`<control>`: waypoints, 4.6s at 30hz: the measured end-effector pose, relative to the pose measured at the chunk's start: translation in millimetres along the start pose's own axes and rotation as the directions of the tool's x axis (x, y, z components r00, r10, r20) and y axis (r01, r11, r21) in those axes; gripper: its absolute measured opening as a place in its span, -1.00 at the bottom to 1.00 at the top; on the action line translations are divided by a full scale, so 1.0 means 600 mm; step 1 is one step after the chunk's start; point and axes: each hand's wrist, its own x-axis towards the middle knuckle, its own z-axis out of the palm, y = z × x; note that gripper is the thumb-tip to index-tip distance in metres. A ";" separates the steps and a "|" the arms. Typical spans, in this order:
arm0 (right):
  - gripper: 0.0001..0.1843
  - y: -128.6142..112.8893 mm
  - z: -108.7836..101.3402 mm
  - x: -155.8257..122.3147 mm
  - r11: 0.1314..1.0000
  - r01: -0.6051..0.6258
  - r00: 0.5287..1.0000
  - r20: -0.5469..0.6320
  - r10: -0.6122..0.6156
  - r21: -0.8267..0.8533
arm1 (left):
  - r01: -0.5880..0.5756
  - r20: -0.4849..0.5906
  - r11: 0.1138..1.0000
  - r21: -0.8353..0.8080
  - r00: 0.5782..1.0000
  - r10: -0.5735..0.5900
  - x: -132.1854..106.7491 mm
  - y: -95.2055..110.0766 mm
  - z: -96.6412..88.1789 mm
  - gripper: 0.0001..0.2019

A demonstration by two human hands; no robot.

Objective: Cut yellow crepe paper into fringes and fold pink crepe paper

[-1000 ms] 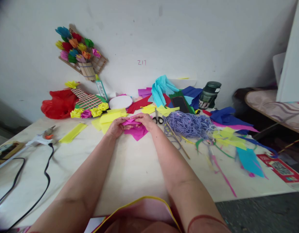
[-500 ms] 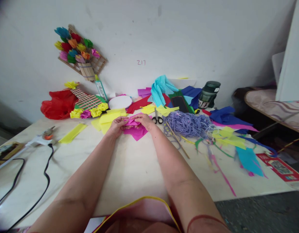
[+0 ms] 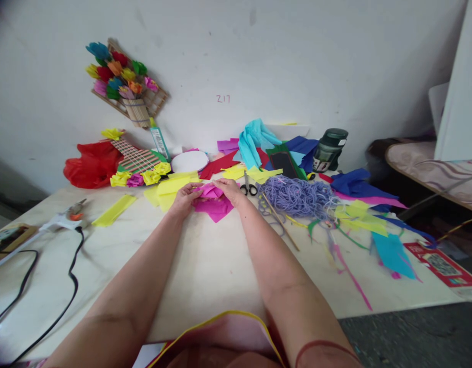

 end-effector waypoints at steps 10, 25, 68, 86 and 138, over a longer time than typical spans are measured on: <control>-0.78 0.008 -0.005 0.009 0.988 -0.121 0.991 -0.067 0.114 -0.100 | -0.052 0.004 0.998 0.033 0.999 0.052 -0.001 -0.002 0.000 -0.47; -0.76 -0.001 0.003 0.002 0.962 -0.040 0.997 -0.077 0.020 -0.268 | -0.038 -0.016 0.999 0.016 0.999 0.038 0.001 0.000 0.001 -0.44; -0.76 0.006 0.002 0.003 0.945 0.115 0.992 -0.023 -0.128 -0.305 | 0.121 -0.086 0.993 -0.017 0.989 -0.122 0.004 0.003 0.002 -0.70; -0.62 0.009 0.006 0.004 0.956 0.068 0.995 0.096 -0.042 -0.284 | 0.070 -0.053 0.994 0.080 0.996 -0.066 0.005 -0.004 0.000 -0.67; -0.77 0.001 0.011 0.000 0.997 -0.072 0.996 0.052 0.073 -0.012 | 0.115 0.040 0.992 0.043 0.992 -0.117 -0.003 0.005 -0.003 -0.68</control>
